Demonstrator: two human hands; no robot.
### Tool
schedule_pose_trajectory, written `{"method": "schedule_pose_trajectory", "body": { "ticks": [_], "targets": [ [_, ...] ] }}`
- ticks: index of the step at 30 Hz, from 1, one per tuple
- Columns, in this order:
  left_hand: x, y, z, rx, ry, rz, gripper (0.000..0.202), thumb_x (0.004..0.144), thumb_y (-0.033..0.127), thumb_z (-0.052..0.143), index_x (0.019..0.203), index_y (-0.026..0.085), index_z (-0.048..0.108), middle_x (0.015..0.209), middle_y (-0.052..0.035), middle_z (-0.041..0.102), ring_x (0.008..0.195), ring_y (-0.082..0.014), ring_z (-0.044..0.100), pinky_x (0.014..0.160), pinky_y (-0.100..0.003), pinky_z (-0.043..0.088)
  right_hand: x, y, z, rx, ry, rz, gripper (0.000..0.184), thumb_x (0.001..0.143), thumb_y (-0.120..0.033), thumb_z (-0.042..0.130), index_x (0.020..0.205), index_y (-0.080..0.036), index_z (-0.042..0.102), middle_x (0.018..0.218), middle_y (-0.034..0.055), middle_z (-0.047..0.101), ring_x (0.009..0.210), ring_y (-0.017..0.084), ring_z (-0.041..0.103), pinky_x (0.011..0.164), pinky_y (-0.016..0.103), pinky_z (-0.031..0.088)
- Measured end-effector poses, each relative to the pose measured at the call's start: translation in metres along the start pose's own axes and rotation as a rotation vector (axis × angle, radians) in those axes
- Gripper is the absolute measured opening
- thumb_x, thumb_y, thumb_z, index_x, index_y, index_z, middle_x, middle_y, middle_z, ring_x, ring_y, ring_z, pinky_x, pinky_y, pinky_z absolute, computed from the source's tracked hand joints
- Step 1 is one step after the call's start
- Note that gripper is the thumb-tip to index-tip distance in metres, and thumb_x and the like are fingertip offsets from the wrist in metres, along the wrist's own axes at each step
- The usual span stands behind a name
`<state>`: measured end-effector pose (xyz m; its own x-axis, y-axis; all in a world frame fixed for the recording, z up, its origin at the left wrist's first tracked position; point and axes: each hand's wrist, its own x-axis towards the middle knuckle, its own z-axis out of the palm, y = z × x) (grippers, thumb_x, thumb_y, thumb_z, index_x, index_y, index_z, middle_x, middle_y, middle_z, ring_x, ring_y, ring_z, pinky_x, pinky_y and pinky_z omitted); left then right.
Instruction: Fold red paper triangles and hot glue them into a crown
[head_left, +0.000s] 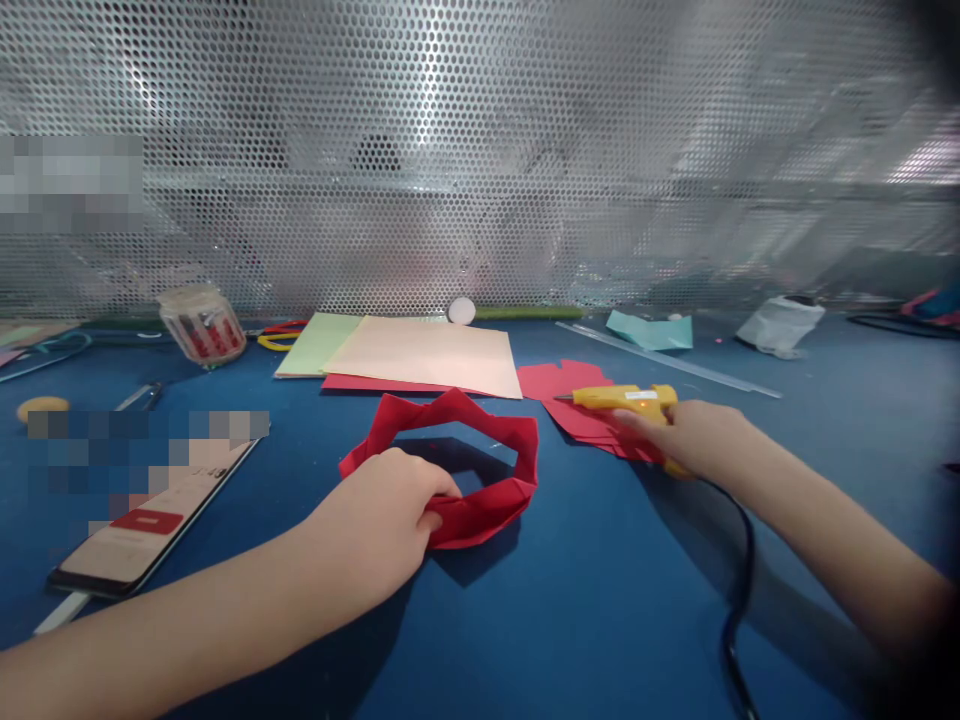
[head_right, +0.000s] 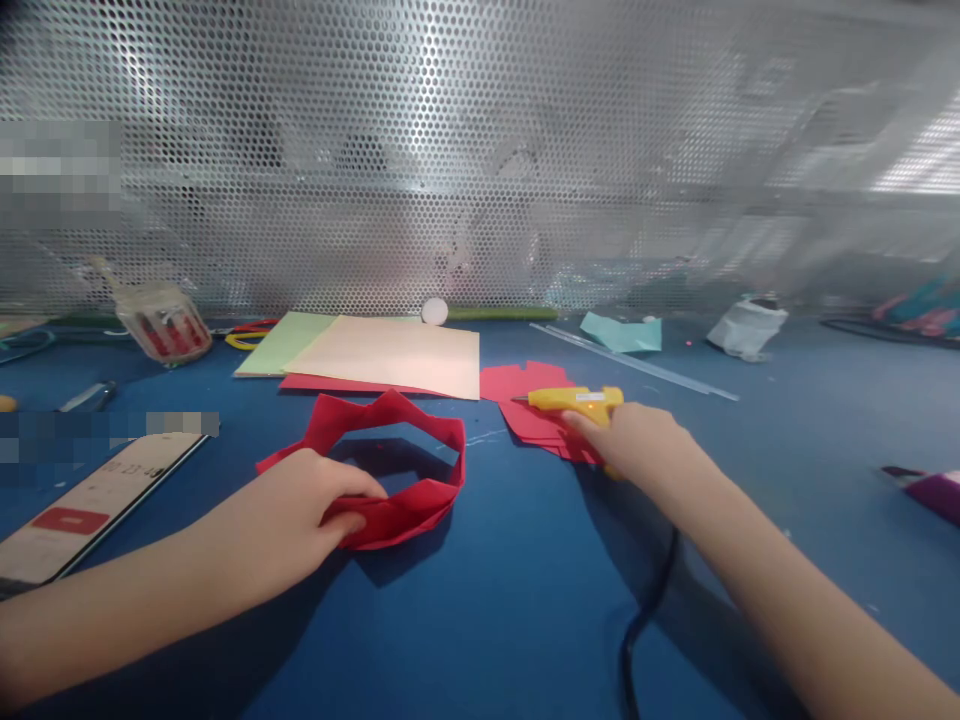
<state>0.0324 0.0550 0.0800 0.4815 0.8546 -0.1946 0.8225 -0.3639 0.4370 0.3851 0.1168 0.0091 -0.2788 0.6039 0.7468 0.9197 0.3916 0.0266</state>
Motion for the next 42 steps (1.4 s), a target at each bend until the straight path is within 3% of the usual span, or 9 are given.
{"method": "schedule_pose_trajectory", "body": {
  "ticks": [3, 7, 9, 11, 13, 24, 28, 33, 42],
  "targets": [
    [0.001, -0.001, 0.001, 0.005, 0.010, 0.016, 0.032, 0.083, 0.008, 0.049, 0.097, 0.022, 0.074, 0.103, -0.0017, 0.074, 0.095, -0.0233, 0.068, 0.078, -0.032, 0.047, 0.017, -0.013, -0.013, 0.002, 0.037, 0.000, 0.049, 0.086, -0.032, 0.066, 0.041, -0.019, 0.052, 0.029, -0.0040, 0.037, 0.021, 0.006, 0.027, 0.034, 0.027, 0.020],
    [0.002, -0.003, 0.001, 0.010, 0.016, 0.018, 0.033, 0.082, 0.007, 0.049, 0.097, 0.022, 0.074, 0.101, -0.0021, 0.075, 0.094, -0.0233, 0.068, 0.078, -0.032, 0.047, 0.035, -0.067, -0.028, 0.135, 0.027, -0.072, 0.022, 0.093, -0.036, 0.058, 0.081, -0.019, 0.063, 0.075, 0.0072, 0.068, 0.062, 0.017, 0.063, 0.054, 0.028, 0.047],
    [0.002, -0.003, 0.002, 0.009, 0.023, 0.025, 0.034, 0.081, 0.006, 0.049, 0.095, 0.022, 0.075, 0.097, -0.0015, 0.075, 0.090, -0.0222, 0.068, 0.075, -0.031, 0.047, 0.035, -0.100, -0.030, 0.284, -0.069, -0.204, 0.030, 0.097, -0.047, 0.048, 0.090, -0.022, 0.063, 0.088, 0.0056, 0.067, 0.079, 0.018, 0.064, 0.069, 0.030, 0.052],
    [0.003, -0.003, 0.002, 0.002, 0.025, 0.038, 0.033, 0.080, 0.006, 0.049, 0.091, 0.023, 0.075, 0.092, 0.0000, 0.075, 0.085, -0.0204, 0.069, 0.071, -0.028, 0.046, 0.031, -0.126, -0.029, 0.501, -0.217, -0.386, 0.037, 0.087, -0.059, 0.060, 0.090, -0.022, 0.063, 0.094, 0.0072, 0.064, 0.088, 0.020, 0.061, 0.076, 0.033, 0.050],
    [0.003, -0.003, 0.003, -0.006, 0.023, 0.046, 0.032, 0.079, 0.006, 0.050, 0.088, 0.024, 0.075, 0.089, 0.0009, 0.075, 0.082, -0.0190, 0.068, 0.068, -0.027, 0.045, 0.026, -0.140, -0.025, 0.481, -0.199, -0.424, 0.042, 0.078, -0.061, 0.068, 0.091, -0.021, 0.063, 0.095, 0.0072, 0.063, 0.086, 0.020, 0.058, 0.079, 0.035, 0.046],
    [0.002, -0.001, 0.003, -0.001, 0.033, 0.042, 0.035, 0.079, 0.005, 0.049, 0.090, 0.024, 0.076, 0.087, -0.0002, 0.075, 0.081, -0.0201, 0.069, 0.069, -0.026, 0.045, 0.019, -0.152, -0.013, 0.409, -0.111, -0.280, 0.044, 0.081, -0.056, 0.070, 0.108, -0.023, 0.057, 0.105, 0.0044, 0.070, 0.097, 0.024, 0.056, 0.085, 0.038, 0.029],
    [0.001, -0.001, 0.004, 0.003, 0.035, 0.036, 0.036, 0.078, 0.005, 0.049, 0.091, 0.025, 0.076, 0.086, -0.0006, 0.075, 0.080, -0.0203, 0.069, 0.069, -0.026, 0.046, 0.017, -0.159, -0.014, 0.440, -0.059, -0.373, 0.018, 0.092, -0.040, 0.063, 0.093, -0.023, 0.058, 0.104, 0.0050, 0.069, 0.101, 0.023, 0.058, 0.086, 0.039, 0.028],
    [0.000, 0.000, 0.004, 0.013, 0.033, 0.028, 0.034, 0.080, 0.007, 0.049, 0.093, 0.025, 0.075, 0.088, -0.0016, 0.075, 0.081, -0.0205, 0.069, 0.070, -0.027, 0.046, 0.017, -0.161, -0.015, 0.405, -0.114, -0.364, 0.026, 0.095, -0.042, 0.058, 0.079, -0.022, 0.059, 0.115, 0.0078, 0.066, 0.107, 0.025, 0.057, 0.088, 0.042, 0.026],
    [0.000, 0.003, 0.003, 0.019, 0.023, 0.027, 0.028, 0.085, 0.008, 0.051, 0.086, 0.023, 0.075, 0.081, -0.0010, 0.074, 0.074, -0.0187, 0.068, 0.064, -0.026, 0.042, 0.017, -0.167, -0.008, 0.521, -0.163, -0.273, 0.029, 0.100, -0.036, 0.050, 0.075, -0.021, 0.047, 0.079, -0.0031, 0.068, 0.082, 0.015, 0.063, 0.092, 0.038, 0.022]
  ]
}}
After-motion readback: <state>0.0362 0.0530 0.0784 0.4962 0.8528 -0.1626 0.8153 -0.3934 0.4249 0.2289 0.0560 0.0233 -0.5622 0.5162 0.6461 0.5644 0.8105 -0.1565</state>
